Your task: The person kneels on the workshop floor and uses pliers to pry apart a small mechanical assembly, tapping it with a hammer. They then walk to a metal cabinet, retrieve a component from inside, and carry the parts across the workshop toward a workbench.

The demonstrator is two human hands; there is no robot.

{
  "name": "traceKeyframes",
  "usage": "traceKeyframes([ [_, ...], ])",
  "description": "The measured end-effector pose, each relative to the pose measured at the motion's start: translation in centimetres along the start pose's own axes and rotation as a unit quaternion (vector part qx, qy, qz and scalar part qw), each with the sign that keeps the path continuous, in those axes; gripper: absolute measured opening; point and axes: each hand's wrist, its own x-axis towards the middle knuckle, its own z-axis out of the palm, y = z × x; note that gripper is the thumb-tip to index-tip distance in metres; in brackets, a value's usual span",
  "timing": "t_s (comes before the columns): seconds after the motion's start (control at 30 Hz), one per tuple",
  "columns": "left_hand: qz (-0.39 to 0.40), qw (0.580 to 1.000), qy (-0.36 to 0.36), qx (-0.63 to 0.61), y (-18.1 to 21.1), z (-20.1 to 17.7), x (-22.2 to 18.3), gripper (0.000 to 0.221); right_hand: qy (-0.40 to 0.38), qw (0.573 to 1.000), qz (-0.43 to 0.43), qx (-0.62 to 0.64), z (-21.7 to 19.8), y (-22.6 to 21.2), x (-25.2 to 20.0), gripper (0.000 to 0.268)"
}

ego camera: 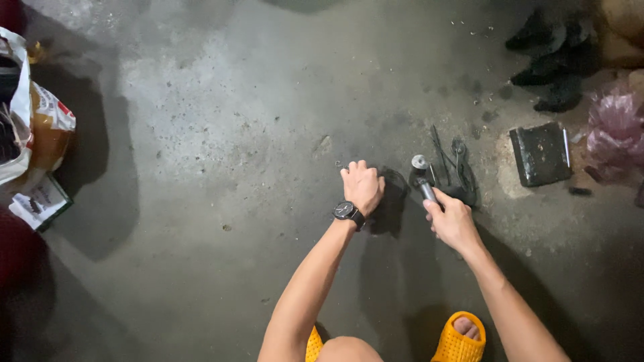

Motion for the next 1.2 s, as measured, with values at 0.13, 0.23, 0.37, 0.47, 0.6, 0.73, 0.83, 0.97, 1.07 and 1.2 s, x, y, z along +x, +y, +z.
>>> traceKeyframes([
  [0.13, -0.060, 0.993, 0.023, -0.096, -0.8, -2.5, 1.1, 0.026, -0.020, 0.999, 0.032, 0.015, -0.2, 1.5, 1.3, 0.044],
  [0.23, -0.163, 0.968, 0.027, -0.187, -4.0, -4.6, 1.8, 0.028, -0.023, 0.999, 0.021, 0.037, -0.4, 1.2, 0.9, 0.043],
  [0.37, -0.205, 0.959, 0.059, -0.186, -8.9, -4.6, 1.5, 0.027, -0.010, 1.000, 0.012, 0.002, -0.5, 0.3, 0.5, 0.044],
  [0.47, -0.220, 0.956, 0.050, -0.189, -9.3, -5.3, 0.9, 0.024, -0.012, 1.000, 0.016, 0.001, -0.4, 0.9, 0.9, 0.045],
  [0.6, -0.204, 0.970, 0.066, -0.115, -9.9, -4.4, 0.2, 0.028, -0.009, 1.000, 0.021, 0.005, -0.2, 0.8, 0.6, 0.044],
  [0.73, -0.167, 0.978, 0.088, -0.091, -7.5, -6.1, -3.5, 0.044, 0.003, 1.000, 0.022, 0.013, 0.3, 1.4, 0.7, 0.046],
  [0.83, 0.031, 0.994, 0.072, -0.078, -4.4, -7.1, -6.9, 0.091, 0.011, 0.999, 0.015, 0.027, 1.1, 2.8, 0.4, 0.048],
  [0.97, 0.078, 0.995, 0.055, -0.008, -2.2, -4.7, -8.3, 0.120, 0.017, 0.996, -0.009, 0.082, 2.6, 2.2, -3.2, 0.052],
  [1.07, 0.042, 0.998, 0.052, -0.020, -2.0, -3.1, -9.1, 0.119, -0.011, 0.992, -0.033, 0.121, 3.2, 0.1, -6.6, 0.051],
  [1.2, 0.046, 0.987, 0.096, -0.117, -1.8, -3.9, -8.4, 0.115, 0.009, 0.993, -0.120, -0.005, 2.2, -4.6, -9.8, 0.053],
])
